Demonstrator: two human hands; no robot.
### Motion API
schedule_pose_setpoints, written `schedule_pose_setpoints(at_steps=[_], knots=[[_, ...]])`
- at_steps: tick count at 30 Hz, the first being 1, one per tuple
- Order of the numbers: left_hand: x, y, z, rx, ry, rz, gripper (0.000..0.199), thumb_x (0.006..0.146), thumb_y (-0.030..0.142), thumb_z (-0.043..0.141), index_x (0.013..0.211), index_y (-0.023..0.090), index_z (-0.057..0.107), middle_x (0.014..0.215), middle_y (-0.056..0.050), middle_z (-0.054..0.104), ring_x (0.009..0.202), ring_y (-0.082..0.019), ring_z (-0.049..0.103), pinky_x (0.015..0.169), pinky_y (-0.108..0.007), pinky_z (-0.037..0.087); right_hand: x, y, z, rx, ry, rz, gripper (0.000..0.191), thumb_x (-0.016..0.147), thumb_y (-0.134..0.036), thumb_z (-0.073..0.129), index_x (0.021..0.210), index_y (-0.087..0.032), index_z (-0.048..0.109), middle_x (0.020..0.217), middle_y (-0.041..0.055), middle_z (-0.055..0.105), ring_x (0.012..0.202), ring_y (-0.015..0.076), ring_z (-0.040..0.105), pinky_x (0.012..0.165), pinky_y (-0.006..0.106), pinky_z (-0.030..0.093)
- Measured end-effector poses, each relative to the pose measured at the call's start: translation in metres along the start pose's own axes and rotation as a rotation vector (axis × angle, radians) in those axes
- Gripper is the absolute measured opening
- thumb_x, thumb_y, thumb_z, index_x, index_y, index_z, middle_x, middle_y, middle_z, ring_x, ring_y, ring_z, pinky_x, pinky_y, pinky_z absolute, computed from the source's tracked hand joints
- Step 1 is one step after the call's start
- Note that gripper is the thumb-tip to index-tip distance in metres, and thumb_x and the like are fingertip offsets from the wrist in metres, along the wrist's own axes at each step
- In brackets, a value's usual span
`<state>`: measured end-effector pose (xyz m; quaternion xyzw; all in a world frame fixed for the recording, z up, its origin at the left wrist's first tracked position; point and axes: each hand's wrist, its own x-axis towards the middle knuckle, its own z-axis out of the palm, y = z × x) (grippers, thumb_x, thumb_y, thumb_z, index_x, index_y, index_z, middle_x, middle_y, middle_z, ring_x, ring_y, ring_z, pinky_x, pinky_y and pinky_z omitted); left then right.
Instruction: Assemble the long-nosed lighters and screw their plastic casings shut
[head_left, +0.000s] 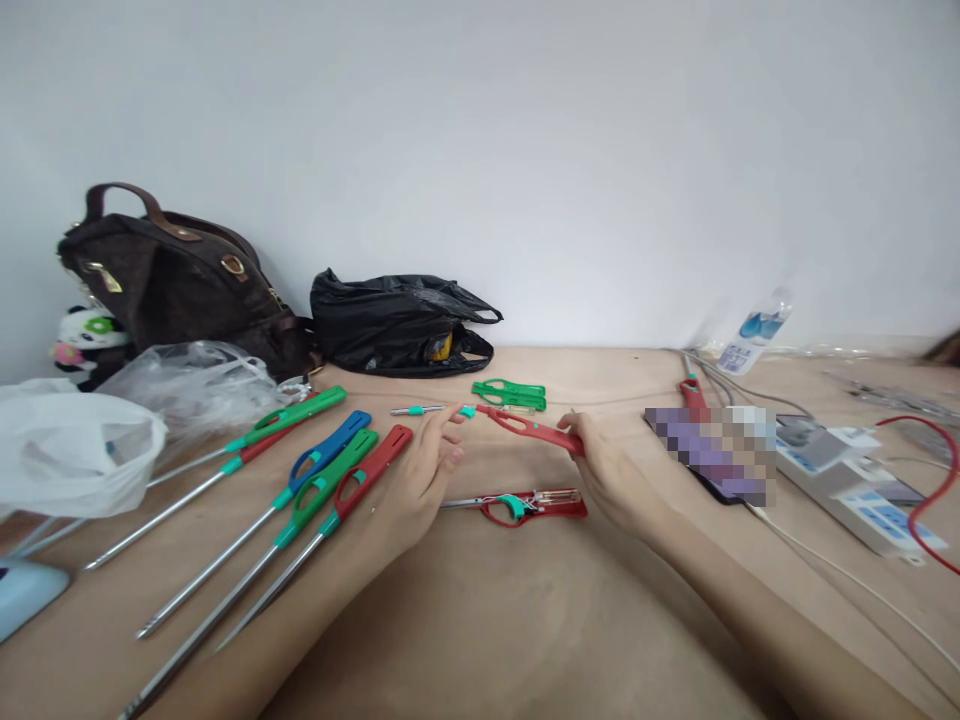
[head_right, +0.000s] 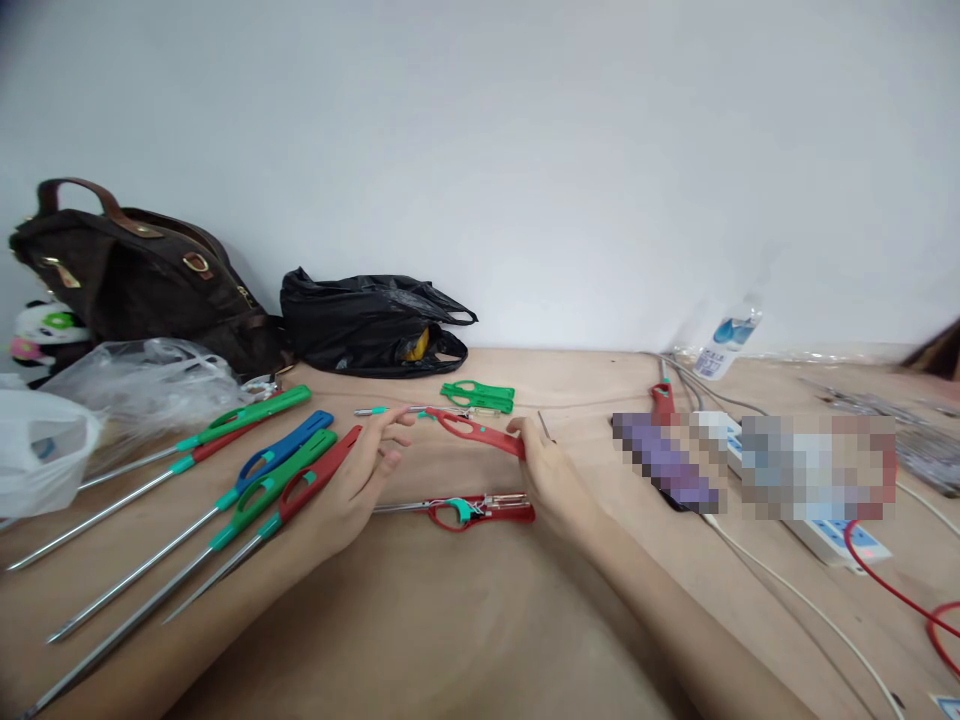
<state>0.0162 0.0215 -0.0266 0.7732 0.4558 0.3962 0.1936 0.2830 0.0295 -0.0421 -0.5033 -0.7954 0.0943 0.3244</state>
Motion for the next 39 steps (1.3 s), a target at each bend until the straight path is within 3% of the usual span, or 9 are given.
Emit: schedule_pose_setpoints(at_steps=[4,7,10,14,19,23,26,34,39], knots=[[0.001,0.007,0.003,-0.24,-0.061,-0.116,0.042,0.098,0.042,0.037,0.133,0.021,0.047,0.104,-0.008,0.063,0.088,-0.02,0.06,0.078,-0.032,0.051,-0.003,-0.008,-0.007,0.096,-0.109,-0.1,0.041,0.084,-0.008,0.034,0.121,-0.022,0.044,0.113,0.0102,0.064,0.096,0.0226,0.062,0.079,0.035,0.048],[0.006,0.006,0.005,-0.427,-0.103,-0.253,0.043,0.092,0.049,0.043,0.112,0.015,0.061,0.075,-0.003,0.057,0.062,-0.014,0.054,0.054,-0.025,0.047,-0.003,-0.014,-0.012,0.074,-0.166,-0.135,0.036,0.086,-0.01,0.037,0.119,-0.021,0.047,0.115,0.0104,0.063,0.098,0.0229,0.062,0.081,0.036,0.049],[0.009,0.003,0.005,-0.501,-0.108,-0.319,0.04,0.083,0.05,0.056,0.097,0.014,0.065,0.068,0.0,0.053,0.056,-0.012,0.05,0.049,-0.023,0.043,-0.005,-0.017,-0.014,-0.001,-0.192,-0.153,0.03,0.092,-0.025,0.046,0.123,-0.021,0.047,0.12,0.0117,0.06,0.099,0.0237,0.062,0.081,0.036,0.05],[0.009,-0.001,0.005,-0.486,-0.082,-0.33,0.038,0.08,0.048,0.058,0.096,0.014,0.066,0.062,0.001,0.052,0.052,-0.011,0.048,0.048,-0.023,0.041,-0.006,-0.018,-0.011,-0.149,-0.183,-0.182,0.03,0.095,-0.032,0.046,0.123,-0.022,0.05,0.114,0.0113,0.061,0.09,0.0239,0.063,0.072,0.036,0.051],[0.011,-0.005,0.0,-0.403,-0.088,-0.302,0.036,0.08,0.044,0.058,0.096,0.014,0.068,0.062,0.0,0.055,0.053,-0.012,0.05,0.049,-0.024,0.041,-0.006,-0.018,-0.012,-0.125,-0.187,-0.199,0.025,0.095,-0.033,0.046,0.116,-0.021,0.052,0.106,0.0095,0.06,0.088,0.0228,0.061,0.072,0.035,0.049],[0.014,-0.008,-0.007,-0.256,0.025,-0.265,0.026,0.08,0.038,0.057,0.087,0.016,0.07,0.069,-0.002,0.063,0.062,-0.016,0.057,0.057,-0.026,0.047,-0.005,-0.019,-0.018,-0.06,-0.296,-0.209,0.014,0.093,-0.031,0.05,0.102,-0.021,0.055,0.1,0.0074,0.058,0.092,0.0233,0.057,0.078,0.038,0.049],[0.015,-0.012,-0.007,-0.212,0.025,-0.232,0.021,0.079,0.034,0.057,0.082,0.017,0.07,0.073,-0.003,0.068,0.071,-0.019,0.063,0.066,-0.029,0.051,-0.004,-0.017,-0.019,-0.034,-0.373,-0.199,0.012,0.092,-0.027,0.051,0.101,-0.021,0.057,0.101,0.0072,0.056,0.094,0.023,0.057,0.081,0.038,0.048],[0.012,-0.015,-0.002,-0.09,-0.082,-0.152,0.022,0.085,0.032,0.053,0.084,0.017,0.069,0.079,-0.004,0.07,0.077,-0.021,0.065,0.069,-0.031,0.05,-0.003,-0.013,-0.021,-0.004,-0.36,-0.166,0.011,0.091,-0.027,0.054,0.099,-0.021,0.058,0.099,0.0068,0.057,0.094,0.0232,0.057,0.081,0.038,0.048],[0.006,-0.016,0.001,0.051,-0.282,-0.053,0.018,0.079,0.03,0.065,0.093,0.021,0.069,0.098,-0.004,0.072,0.094,-0.025,0.064,0.085,-0.038,0.05,-0.001,-0.009,-0.026,0.015,-0.303,-0.153,0.015,0.091,-0.026,0.052,0.103,-0.021,0.058,0.102,0.0079,0.058,0.096,0.0236,0.056,0.082,0.038,0.048]])
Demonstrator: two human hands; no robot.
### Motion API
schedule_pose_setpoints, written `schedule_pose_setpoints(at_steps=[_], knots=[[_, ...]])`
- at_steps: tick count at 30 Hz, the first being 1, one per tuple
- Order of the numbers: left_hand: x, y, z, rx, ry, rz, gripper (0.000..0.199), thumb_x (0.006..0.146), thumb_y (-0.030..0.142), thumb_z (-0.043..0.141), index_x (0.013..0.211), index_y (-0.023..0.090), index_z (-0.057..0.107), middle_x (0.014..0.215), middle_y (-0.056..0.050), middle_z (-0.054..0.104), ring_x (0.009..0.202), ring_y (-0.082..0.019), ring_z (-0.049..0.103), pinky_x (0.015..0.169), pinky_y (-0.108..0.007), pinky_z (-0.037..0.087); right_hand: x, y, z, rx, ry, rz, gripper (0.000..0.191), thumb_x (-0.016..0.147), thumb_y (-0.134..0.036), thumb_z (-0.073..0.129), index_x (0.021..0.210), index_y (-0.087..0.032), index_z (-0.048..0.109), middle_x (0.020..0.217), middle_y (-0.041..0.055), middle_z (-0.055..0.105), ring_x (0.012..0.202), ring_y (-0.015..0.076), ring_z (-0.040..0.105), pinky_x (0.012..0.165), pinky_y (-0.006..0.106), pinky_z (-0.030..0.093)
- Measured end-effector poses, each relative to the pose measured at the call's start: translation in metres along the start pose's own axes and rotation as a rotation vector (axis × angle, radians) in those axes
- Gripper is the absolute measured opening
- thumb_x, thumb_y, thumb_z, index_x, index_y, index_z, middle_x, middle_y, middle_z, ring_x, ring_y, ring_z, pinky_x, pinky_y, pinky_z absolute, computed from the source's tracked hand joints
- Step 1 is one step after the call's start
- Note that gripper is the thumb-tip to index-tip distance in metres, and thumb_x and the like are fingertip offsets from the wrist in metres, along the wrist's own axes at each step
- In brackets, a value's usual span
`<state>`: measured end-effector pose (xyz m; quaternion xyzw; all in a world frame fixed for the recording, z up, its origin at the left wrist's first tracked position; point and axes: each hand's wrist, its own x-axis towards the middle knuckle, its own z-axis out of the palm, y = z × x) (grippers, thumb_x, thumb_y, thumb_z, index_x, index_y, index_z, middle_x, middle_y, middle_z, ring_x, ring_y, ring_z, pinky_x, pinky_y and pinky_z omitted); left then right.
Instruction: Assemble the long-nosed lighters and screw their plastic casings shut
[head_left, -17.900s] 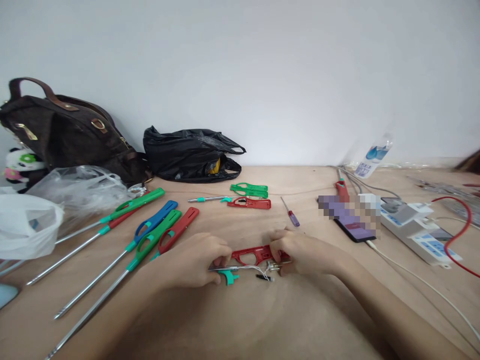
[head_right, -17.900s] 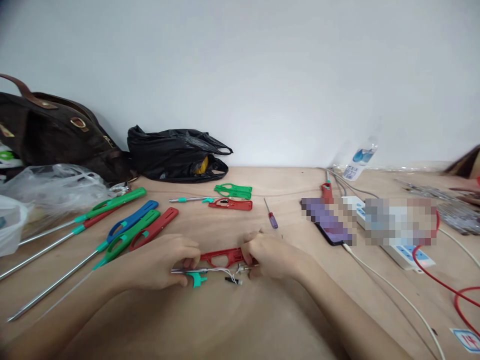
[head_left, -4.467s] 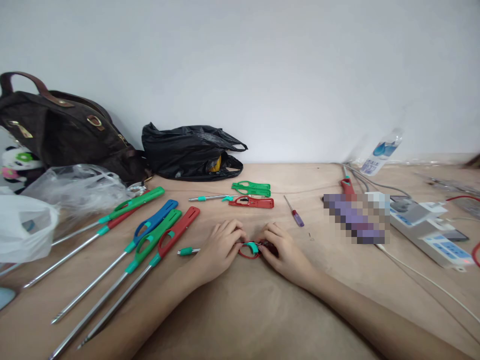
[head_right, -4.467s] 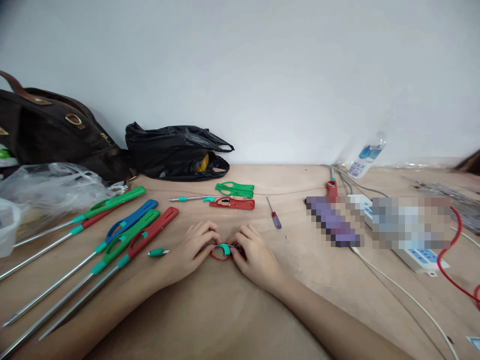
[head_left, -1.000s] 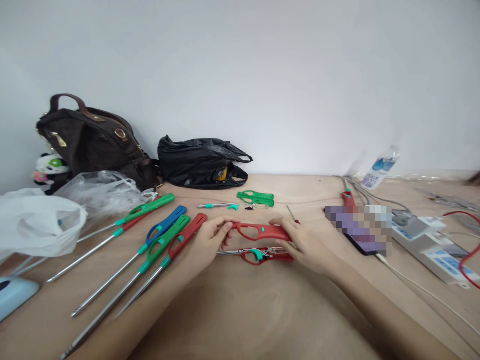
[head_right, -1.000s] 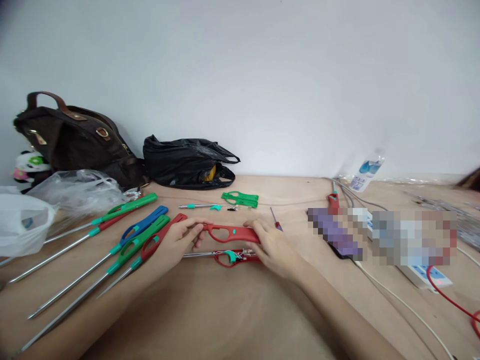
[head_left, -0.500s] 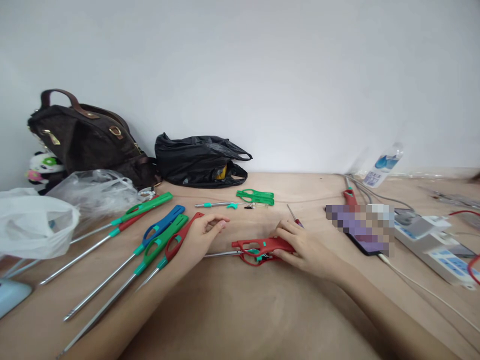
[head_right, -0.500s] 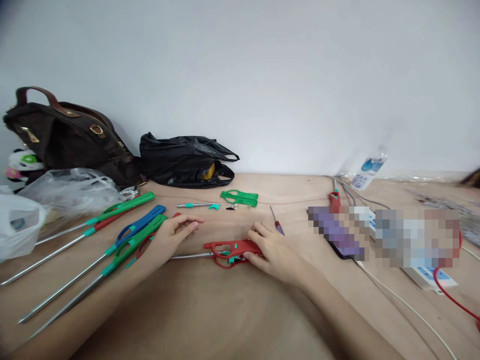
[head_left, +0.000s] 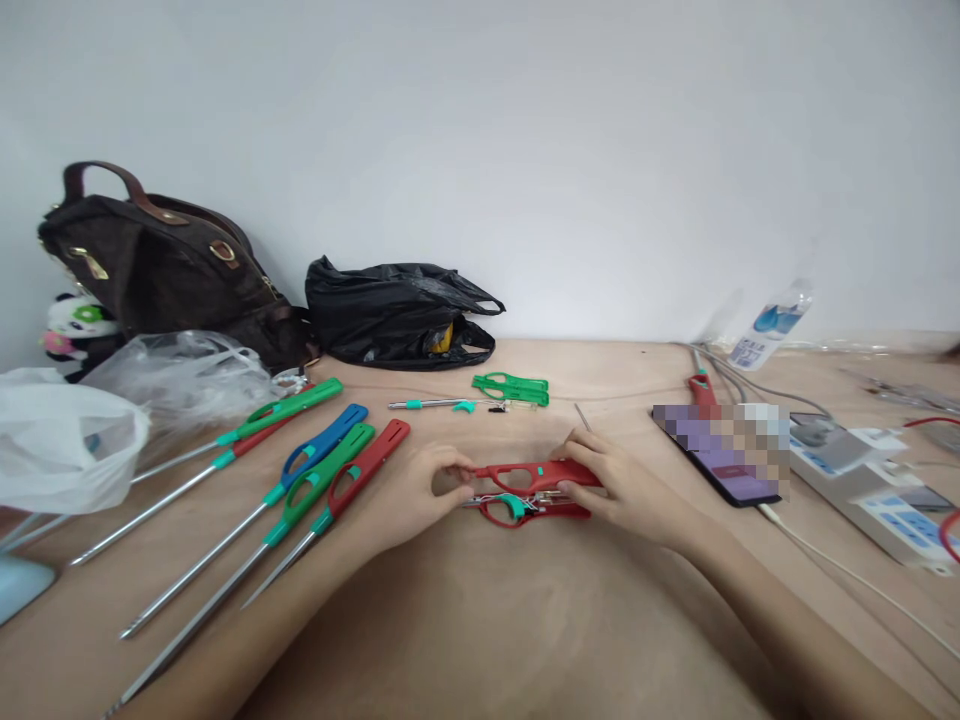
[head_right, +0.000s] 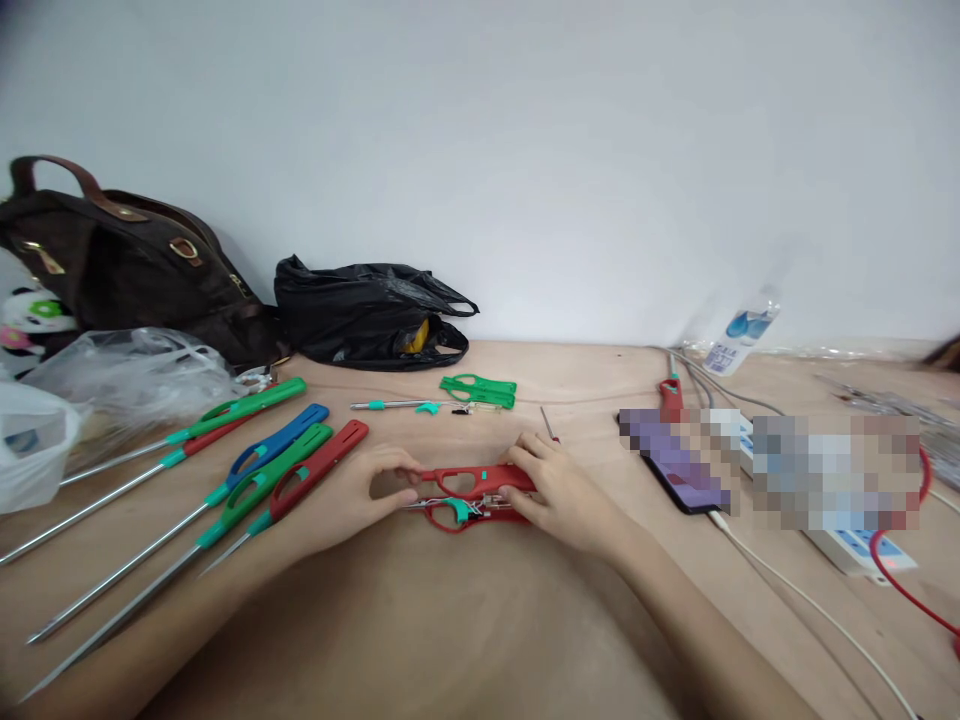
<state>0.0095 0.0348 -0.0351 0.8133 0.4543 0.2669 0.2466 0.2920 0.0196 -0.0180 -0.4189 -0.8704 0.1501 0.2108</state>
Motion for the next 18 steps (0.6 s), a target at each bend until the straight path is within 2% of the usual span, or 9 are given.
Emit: schedule_pose_setpoints(at_steps=[6,11,18], knots=[[-0.003,0.011,0.001,0.139,-0.067,-0.021,0.023,0.073,0.026,0.071,0.096,0.023,0.066,0.1,-0.002,0.07,0.101,-0.027,0.062,0.091,-0.042,0.046,0.0,0.0,-0.005,-0.005,-0.033,0.013,0.014,0.091,-0.024,0.051,0.103,-0.02,0.057,0.104,0.009,0.056,0.099,0.0242,0.054,0.084,0.039,0.046],[-0.003,0.021,0.0,0.132,-0.113,-0.101,0.041,0.07,0.02,0.069,0.11,0.025,0.061,0.097,0.001,0.071,0.101,-0.027,0.061,0.095,-0.043,0.04,0.0,-0.003,-0.006,-0.005,-0.053,0.05,0.013,0.09,-0.021,0.051,0.102,-0.019,0.056,0.104,0.0095,0.056,0.1,0.025,0.053,0.086,0.04,0.045],[-0.005,0.015,0.008,0.135,-0.082,-0.095,0.041,0.072,0.018,0.063,0.112,0.025,0.058,0.092,0.002,0.07,0.099,-0.025,0.059,0.093,-0.041,0.036,0.0,-0.003,-0.007,0.007,-0.044,0.035,0.012,0.091,-0.022,0.051,0.101,-0.019,0.057,0.104,0.0091,0.056,0.1,0.0242,0.053,0.086,0.039,0.045]])
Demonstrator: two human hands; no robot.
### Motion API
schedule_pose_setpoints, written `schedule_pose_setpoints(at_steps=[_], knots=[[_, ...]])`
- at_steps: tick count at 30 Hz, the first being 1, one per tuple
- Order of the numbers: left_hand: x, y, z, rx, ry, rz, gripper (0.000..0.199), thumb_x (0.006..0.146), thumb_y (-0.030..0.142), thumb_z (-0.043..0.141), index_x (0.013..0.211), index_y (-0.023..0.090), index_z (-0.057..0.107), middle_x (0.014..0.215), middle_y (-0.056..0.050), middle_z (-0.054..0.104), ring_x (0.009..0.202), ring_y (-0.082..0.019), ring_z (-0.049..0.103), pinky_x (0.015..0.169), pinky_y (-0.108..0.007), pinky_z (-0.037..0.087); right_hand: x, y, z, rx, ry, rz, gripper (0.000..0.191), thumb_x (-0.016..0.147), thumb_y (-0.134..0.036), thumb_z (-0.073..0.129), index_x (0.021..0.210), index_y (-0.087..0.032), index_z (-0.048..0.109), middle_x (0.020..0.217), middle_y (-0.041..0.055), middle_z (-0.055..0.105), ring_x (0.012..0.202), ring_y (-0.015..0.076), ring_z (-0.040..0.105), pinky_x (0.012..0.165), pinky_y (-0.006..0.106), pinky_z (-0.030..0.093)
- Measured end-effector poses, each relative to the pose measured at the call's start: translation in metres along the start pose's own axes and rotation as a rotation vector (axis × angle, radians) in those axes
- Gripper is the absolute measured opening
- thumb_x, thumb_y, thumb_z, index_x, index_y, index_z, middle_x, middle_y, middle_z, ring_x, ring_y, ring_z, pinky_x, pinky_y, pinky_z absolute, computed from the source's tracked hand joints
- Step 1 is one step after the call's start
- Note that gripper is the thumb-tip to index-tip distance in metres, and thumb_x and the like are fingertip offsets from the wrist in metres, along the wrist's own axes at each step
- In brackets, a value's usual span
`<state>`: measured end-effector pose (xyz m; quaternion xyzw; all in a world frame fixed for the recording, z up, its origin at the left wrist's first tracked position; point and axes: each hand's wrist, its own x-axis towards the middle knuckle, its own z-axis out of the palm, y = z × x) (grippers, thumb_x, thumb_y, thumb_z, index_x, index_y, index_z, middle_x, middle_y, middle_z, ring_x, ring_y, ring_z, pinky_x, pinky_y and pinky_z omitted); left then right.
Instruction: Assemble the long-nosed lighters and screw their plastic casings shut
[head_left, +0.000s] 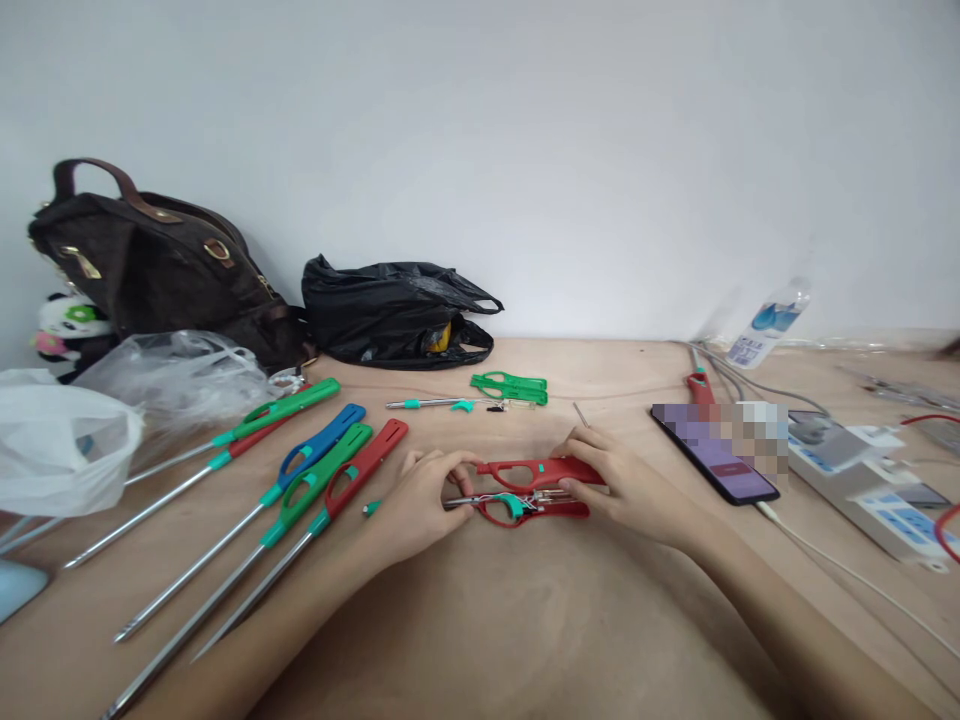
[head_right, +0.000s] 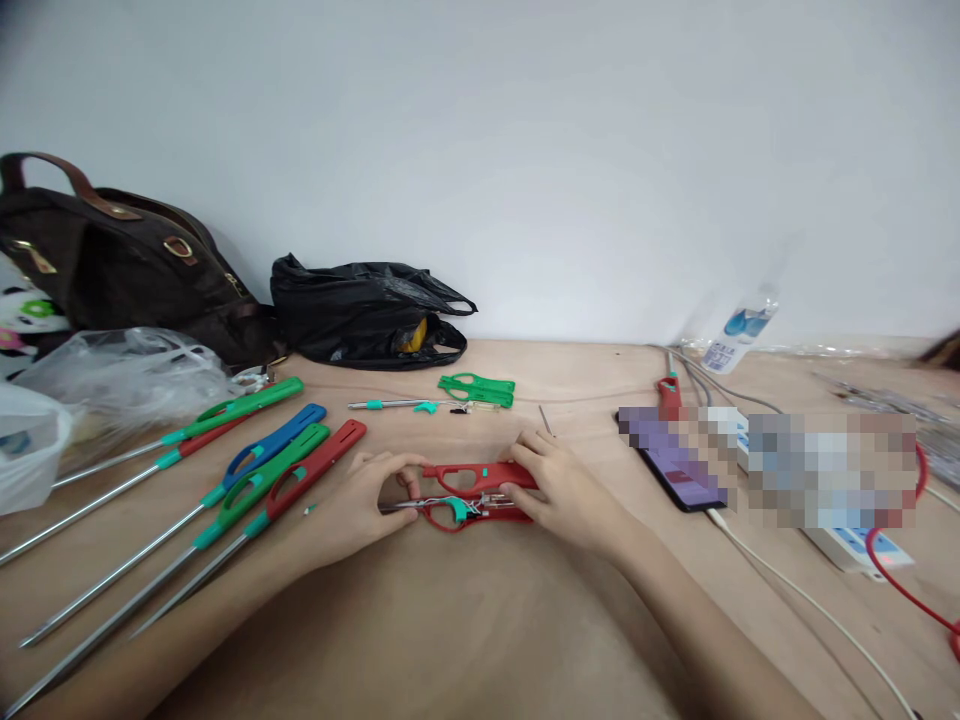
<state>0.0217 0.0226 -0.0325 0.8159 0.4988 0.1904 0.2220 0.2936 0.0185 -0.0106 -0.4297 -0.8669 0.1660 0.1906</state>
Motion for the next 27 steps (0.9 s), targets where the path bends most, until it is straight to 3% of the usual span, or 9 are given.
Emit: schedule_pose_setpoints(at_steps=[6,11,17,27], knots=[[0.0,-0.001,0.002,0.0,0.004,0.012,0.043,0.071,0.017,0.063,0.113,0.025,0.058,0.092,0.001,0.07,0.097,-0.025,0.06,0.093,-0.042,0.036,0.0,0.0,0.001,0.018,-0.015,-0.009,0.015,0.093,-0.026,0.05,0.104,-0.02,0.058,0.105,0.0087,0.056,0.1,0.0237,0.053,0.085,0.039,0.045],[0.0,0.003,-0.007,0.025,-0.047,-0.007,0.047,0.067,0.015,0.064,0.113,0.025,0.059,0.106,-0.001,0.068,0.104,-0.026,0.058,0.095,-0.044,0.036,0.001,-0.003,0.006,0.011,-0.06,-0.025,0.012,0.092,-0.025,0.052,0.102,-0.02,0.057,0.102,0.0077,0.059,0.098,0.0237,0.054,0.086,0.04,0.044],[-0.001,-0.002,-0.013,0.014,-0.047,0.051,0.042,0.067,0.012,0.061,0.106,0.026,0.062,0.105,0.001,0.068,0.103,-0.024,0.06,0.094,-0.04,0.038,0.001,-0.006,0.011,-0.001,-0.107,-0.032,0.011,0.091,-0.021,0.052,0.101,-0.02,0.056,0.101,0.0071,0.061,0.098,0.0237,0.052,0.086,0.039,0.043],[0.0,0.012,-0.016,0.038,-0.108,-0.006,0.037,0.065,0.007,0.059,0.097,0.023,0.066,0.108,0.001,0.069,0.107,-0.026,0.059,0.098,-0.042,0.036,0.002,-0.01,0.012,-0.049,-0.113,-0.034,0.006,0.09,-0.021,0.054,0.095,-0.02,0.053,0.098,0.0055,0.061,0.094,0.0233,0.053,0.083,0.038,0.041]])
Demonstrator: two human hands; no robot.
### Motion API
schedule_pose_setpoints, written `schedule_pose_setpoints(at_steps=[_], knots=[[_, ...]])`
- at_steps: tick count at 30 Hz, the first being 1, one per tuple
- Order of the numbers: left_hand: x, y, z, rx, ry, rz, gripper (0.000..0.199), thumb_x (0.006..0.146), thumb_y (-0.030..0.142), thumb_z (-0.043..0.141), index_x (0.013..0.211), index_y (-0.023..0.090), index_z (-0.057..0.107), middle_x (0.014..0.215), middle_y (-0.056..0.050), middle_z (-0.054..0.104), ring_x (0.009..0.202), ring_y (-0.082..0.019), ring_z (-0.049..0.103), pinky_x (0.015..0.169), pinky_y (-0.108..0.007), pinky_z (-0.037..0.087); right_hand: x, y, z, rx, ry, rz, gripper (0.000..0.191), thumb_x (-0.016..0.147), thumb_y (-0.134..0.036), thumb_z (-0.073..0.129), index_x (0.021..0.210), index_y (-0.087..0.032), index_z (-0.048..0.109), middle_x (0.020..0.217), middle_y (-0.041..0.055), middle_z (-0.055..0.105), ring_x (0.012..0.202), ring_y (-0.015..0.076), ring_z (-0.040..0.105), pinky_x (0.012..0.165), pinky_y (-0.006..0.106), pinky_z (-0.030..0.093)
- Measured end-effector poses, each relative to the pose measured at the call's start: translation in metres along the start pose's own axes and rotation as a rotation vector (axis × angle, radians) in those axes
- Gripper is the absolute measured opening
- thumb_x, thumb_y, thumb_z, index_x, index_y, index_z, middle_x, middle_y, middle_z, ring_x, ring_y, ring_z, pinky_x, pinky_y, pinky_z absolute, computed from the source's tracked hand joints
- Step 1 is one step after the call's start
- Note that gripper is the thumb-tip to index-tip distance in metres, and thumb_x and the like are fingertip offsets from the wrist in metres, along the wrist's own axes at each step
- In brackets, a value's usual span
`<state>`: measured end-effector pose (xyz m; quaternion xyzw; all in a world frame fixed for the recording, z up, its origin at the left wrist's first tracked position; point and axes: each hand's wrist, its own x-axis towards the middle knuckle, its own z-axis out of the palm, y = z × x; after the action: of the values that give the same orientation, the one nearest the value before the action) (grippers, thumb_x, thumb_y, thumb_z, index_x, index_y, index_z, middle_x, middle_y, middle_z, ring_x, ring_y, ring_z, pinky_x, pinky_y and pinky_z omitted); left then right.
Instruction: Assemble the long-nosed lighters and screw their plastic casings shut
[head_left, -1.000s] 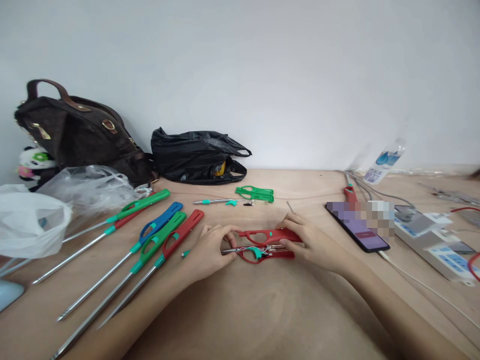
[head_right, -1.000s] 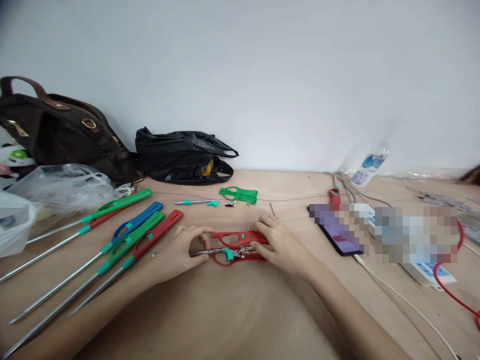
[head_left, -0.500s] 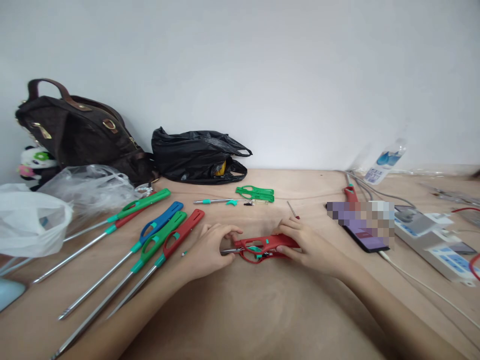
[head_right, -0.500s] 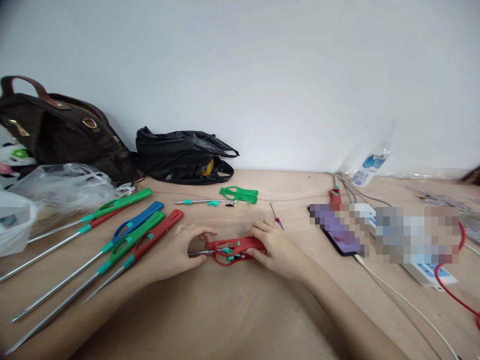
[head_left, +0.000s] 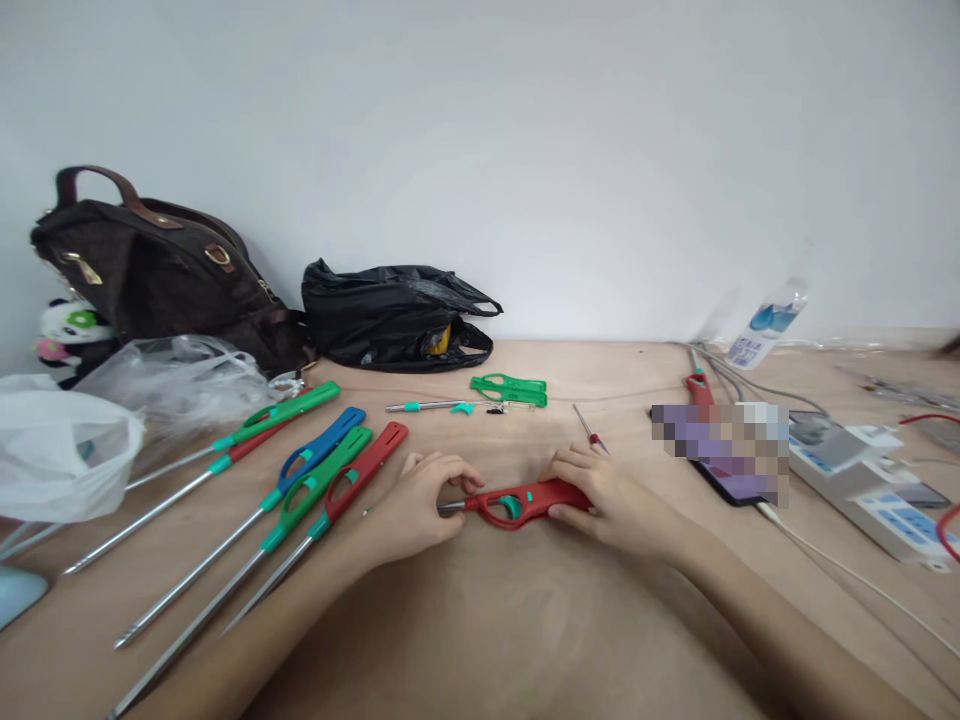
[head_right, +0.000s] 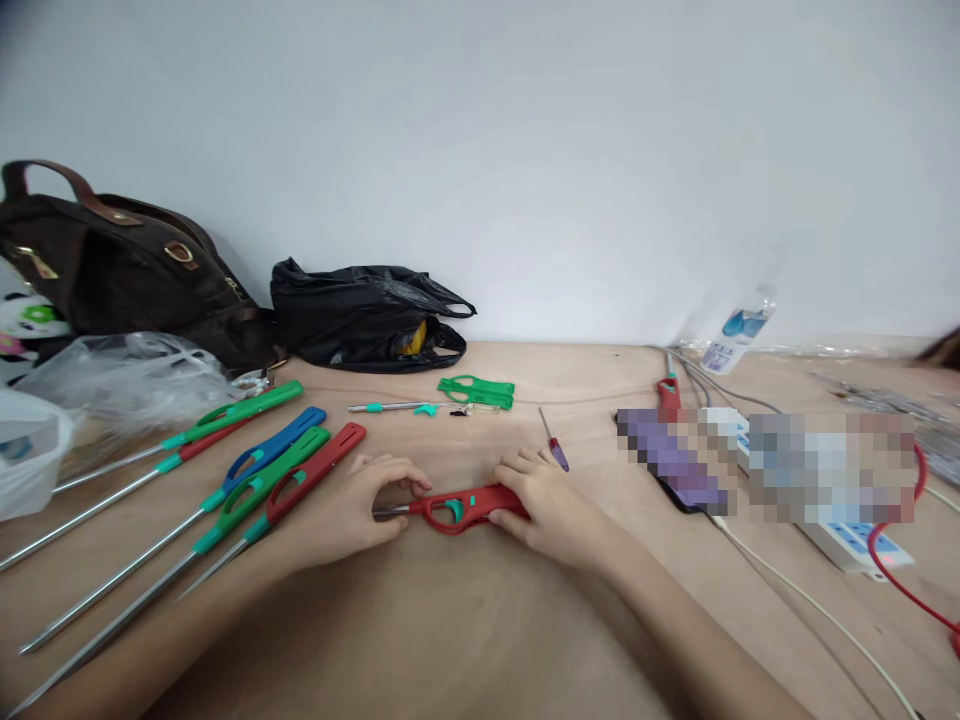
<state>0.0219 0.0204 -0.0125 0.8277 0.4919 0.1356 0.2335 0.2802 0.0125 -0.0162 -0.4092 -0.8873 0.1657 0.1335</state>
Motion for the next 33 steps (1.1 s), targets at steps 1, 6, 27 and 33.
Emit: schedule_pose_setpoints(at_steps=[1,6,27,33], knots=[[0.0,0.0,0.0,-0.005,-0.003,0.005,0.037,0.065,0.007,0.058,0.096,0.023,0.066,0.108,0.001,0.069,0.107,-0.026,0.058,0.098,-0.043,0.036,0.0,0.0,0.001,-0.005,-0.001,-0.003,0.007,0.089,-0.021,0.054,0.096,-0.02,0.053,0.099,0.0057,0.061,0.094,0.0234,0.053,0.083,0.038,0.041],[0.0,-0.003,0.002,-0.022,0.011,0.046,0.032,0.067,0.012,0.058,0.096,0.023,0.066,0.107,0.0,0.07,0.105,-0.026,0.059,0.097,-0.042,0.037,0.0,0.003,0.004,-0.047,-0.018,-0.007,0.009,0.087,-0.021,0.056,0.096,-0.019,0.055,0.101,0.0075,0.059,0.096,0.0246,0.053,0.084,0.04,0.042],[0.0,0.001,0.026,0.006,0.076,0.142,0.019,0.082,0.028,0.067,0.1,0.024,0.063,0.106,-0.002,0.067,0.102,-0.024,0.057,0.088,-0.038,0.031,0.0,0.007,0.012,-0.117,-0.016,-0.005,0.015,0.083,-0.018,0.059,0.098,-0.018,0.059,0.103,0.0093,0.059,0.097,0.0248,0.053,0.084,0.04,0.041],[0.001,0.001,0.026,0.019,0.071,0.144,0.018,0.083,0.03,0.066,0.1,0.023,0.063,0.106,-0.002,0.067,0.101,-0.024,0.057,0.087,-0.039,0.031,0.0,0.008,0.014,-0.116,-0.031,-0.004,0.021,0.084,-0.02,0.058,0.105,-0.018,0.06,0.107,0.0104,0.059,0.1,0.0262,0.053,0.088,0.043,0.041]])
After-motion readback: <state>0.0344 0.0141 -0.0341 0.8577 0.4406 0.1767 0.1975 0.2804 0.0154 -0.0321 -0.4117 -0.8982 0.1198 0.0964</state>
